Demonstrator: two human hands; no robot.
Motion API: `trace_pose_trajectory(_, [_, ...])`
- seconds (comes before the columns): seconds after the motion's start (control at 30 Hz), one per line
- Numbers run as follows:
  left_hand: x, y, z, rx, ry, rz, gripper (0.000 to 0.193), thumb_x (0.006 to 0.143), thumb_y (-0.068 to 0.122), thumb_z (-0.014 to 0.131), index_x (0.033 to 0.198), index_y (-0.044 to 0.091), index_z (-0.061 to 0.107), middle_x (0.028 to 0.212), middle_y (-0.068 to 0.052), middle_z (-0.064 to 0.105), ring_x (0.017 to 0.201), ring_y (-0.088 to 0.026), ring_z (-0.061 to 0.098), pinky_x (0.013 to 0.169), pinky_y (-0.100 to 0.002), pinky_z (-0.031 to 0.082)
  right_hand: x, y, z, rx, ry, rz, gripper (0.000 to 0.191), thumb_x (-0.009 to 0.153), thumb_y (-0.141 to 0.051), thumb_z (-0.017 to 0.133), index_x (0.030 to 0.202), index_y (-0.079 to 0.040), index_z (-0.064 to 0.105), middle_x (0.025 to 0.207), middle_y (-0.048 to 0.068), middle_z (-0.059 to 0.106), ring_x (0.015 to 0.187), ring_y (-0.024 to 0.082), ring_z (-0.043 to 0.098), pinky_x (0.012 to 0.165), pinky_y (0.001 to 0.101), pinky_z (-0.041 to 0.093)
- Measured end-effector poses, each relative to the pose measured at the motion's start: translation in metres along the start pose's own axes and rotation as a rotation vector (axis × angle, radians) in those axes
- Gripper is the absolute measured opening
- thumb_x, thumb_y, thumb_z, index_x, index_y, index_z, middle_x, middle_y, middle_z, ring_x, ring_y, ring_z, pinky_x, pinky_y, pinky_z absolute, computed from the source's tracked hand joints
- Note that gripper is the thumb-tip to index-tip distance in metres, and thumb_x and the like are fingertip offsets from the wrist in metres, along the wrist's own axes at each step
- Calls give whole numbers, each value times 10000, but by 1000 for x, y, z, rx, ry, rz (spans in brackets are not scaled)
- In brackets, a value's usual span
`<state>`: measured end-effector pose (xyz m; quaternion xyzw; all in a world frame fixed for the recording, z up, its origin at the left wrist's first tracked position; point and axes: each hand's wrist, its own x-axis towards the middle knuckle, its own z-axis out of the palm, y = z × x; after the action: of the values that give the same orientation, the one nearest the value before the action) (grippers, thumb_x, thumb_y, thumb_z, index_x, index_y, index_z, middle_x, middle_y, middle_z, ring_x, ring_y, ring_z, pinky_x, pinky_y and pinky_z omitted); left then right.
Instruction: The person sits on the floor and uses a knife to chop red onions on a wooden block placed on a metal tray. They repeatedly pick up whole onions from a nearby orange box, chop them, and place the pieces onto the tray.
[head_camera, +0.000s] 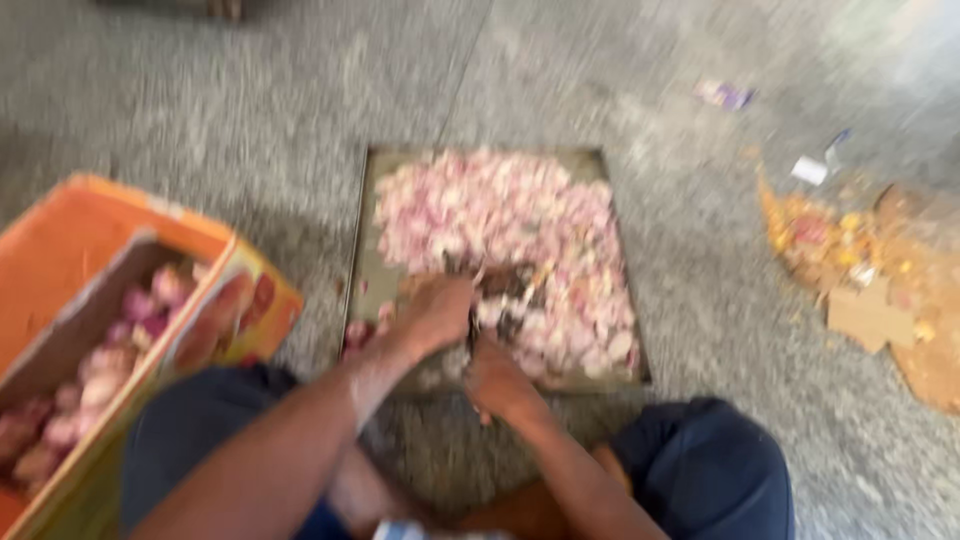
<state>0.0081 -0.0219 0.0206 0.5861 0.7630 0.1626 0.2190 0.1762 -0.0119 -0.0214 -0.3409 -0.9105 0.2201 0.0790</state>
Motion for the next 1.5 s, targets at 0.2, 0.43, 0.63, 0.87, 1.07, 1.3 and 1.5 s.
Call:
trace_pose_trajectory(0.2, [-5, 4, 3, -96, 80, -36, 195, 840, 130, 715, 939, -37, 735, 970, -307, 693, 1007, -452, 670, 881, -511, 538, -26, 5, -16, -83, 10, 177, 339, 935, -48, 483, 1247, 79, 444, 912, 277, 711, 855, 455, 705, 749, 545, 570])
trace_pose_trajectory(0.43, [1, -3, 13, -121, 84, -48, 171, 841, 29, 612, 957, -67, 694, 1003, -288, 690, 993, -430, 694, 869, -500, 551, -36, -31, -52, -141, -140, 141, 391, 884, -14, 523, 1240, 102, 411, 995, 280, 710, 952, 428, 713, 831, 509, 571])
trace_pose_trajectory(0.63, [3, -4, 16, -49, 129, 10, 210, 863, -24, 529, 945, -77, 714, 1001, -332, 684, 1015, -473, 673, 886, -523, 542, -20, -56, -68, -82, -268, 348, 380, 886, -30, 557, 1239, 23, 428, 1108, 300, 676, 1047, 496, 659, 933, 585, 510])
trace_pose_trajectory(0.87, [4, -8, 16, -56, 132, -7, 204, 892, 20, 540, 941, -70, 716, 1005, -341, 676, 1018, -486, 669, 867, -545, 538, -18, -38, -43, -138, -137, 182, 394, 926, -51, 504, 1288, 75, 419, 1042, 270, 709, 971, 435, 714, 862, 642, 490])
trace_pose_trajectory(1.07, [8, -15, 20, 32, 169, 87, 188, 785, -15, 599, 920, -71, 718, 973, -326, 693, 1014, -489, 669, 889, -522, 543, -12, -29, -25, -140, -60, 58, 350, 949, -35, 478, 1267, 109, 450, 979, 266, 718, 950, 417, 717, 814, 522, 557])
trace_pose_trajectory(1.3, [4, -12, 17, 13, 118, -4, 195, 809, -2, 595, 930, -66, 734, 986, -328, 689, 1025, -478, 670, 890, -532, 539, -8, -25, -20, -14, -130, 77, 510, 907, -6, 501, 1344, 211, 354, 1012, 329, 686, 957, 438, 698, 817, 483, 572])
trace_pose_trajectory(1.5, [5, -7, 15, -93, 59, -100, 227, 911, 137, 635, 923, -71, 725, 963, -343, 676, 987, -480, 680, 869, -546, 542, -9, -19, -11, -38, -154, 108, 700, 872, -10, 515, 1460, 232, 221, 1037, 328, 683, 970, 439, 691, 844, 490, 556])
